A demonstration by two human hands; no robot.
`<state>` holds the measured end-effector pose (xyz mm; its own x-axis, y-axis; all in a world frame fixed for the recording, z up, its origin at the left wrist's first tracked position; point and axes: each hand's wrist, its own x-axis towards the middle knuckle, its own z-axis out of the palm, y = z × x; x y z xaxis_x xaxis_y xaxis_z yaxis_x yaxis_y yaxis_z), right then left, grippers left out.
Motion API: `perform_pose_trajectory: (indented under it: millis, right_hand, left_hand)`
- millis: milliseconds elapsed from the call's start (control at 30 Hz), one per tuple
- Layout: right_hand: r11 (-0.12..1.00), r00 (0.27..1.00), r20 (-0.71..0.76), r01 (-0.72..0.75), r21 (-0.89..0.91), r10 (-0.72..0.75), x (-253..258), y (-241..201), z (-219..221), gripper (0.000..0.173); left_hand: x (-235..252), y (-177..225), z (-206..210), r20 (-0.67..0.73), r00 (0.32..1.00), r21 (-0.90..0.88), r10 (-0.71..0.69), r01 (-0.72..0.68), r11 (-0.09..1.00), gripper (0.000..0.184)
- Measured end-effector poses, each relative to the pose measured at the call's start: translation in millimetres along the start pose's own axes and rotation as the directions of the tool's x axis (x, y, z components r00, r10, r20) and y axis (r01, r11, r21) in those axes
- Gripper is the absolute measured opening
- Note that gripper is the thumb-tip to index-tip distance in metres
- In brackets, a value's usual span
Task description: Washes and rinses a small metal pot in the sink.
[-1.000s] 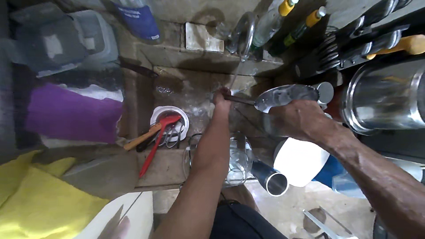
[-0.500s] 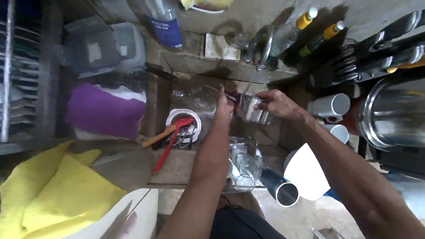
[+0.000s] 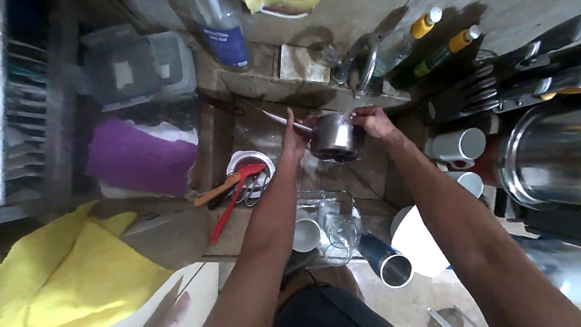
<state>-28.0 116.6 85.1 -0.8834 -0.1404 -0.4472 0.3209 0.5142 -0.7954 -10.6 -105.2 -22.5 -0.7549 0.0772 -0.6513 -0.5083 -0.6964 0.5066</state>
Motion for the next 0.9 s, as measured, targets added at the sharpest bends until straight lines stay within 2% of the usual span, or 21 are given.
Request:
perform_pose_trajectory:
  millis: [100, 200, 300, 367, 467, 633, 700, 800, 900]
  right_hand:
    - [0.988, 0.994, -0.049, -0.086, 0.129, 0.093, 15, 12, 1, 0.016]
    - [0.934, 0.951, -0.088, -0.271, 0.234, 0.298, 24, 15, 8, 0.017]
    - [0.864, 0.867, -0.099, -0.465, 0.194, 0.489, 31, 3, 12, 0.023]
    - [0.834, 0.83, -0.112, -0.527, 0.165, 0.547, 36, 0, 12, 0.028]
    - [0.812, 0.813, -0.087, -0.556, 0.178, 0.576, 45, 7, 12, 0.028]
    - [0.765, 0.788, -0.046, -0.581, 0.277, 0.615, 38, 7, 10, 0.028]
    - [0.754, 0.802, -0.02, -0.553, 0.354, 0.597, 38, 14, 12, 0.023]
    - [0.717, 0.814, -0.007, -0.507, 0.478, 0.581, 40, 23, 21, 0.028]
    - [0.701, 0.798, -0.07, -0.481, 0.527, 0.599, 30, 16, 33, 0.03]
  left_hand:
    - [1, -6, -11, 0.037, 0.999, 0.095, -0.039, 0.036, 0.995, 0.062]
    - [-5, -16, -11, 0.024, 0.991, 0.148, -0.129, 0.124, 0.981, 0.067]
    - [-2, -32, -8, -0.055, 0.97, 0.133, -0.235, 0.24, 0.962, 0.068]
    - [-2, -34, -5, -0.103, 0.944, 0.086, -0.313, 0.322, 0.943, 0.069]
    - [-2, -30, -5, -0.103, 0.936, 0.124, -0.338, 0.349, 0.929, 0.078]
    - [-7, -23, -10, -0.192, 0.884, 0.17, -0.426, 0.457, 0.873, 0.071]
    - [-15, -22, -12, -0.197, 0.884, 0.086, -0.423, 0.445, 0.891, 0.062]
    - [-17, -22, -15, -0.18, 0.899, -0.142, -0.4, 0.378, 0.915, 0.039]
    - [-13, -22, -19, -0.197, 0.909, -0.27, -0.367, 0.309, 0.912, 0.035]
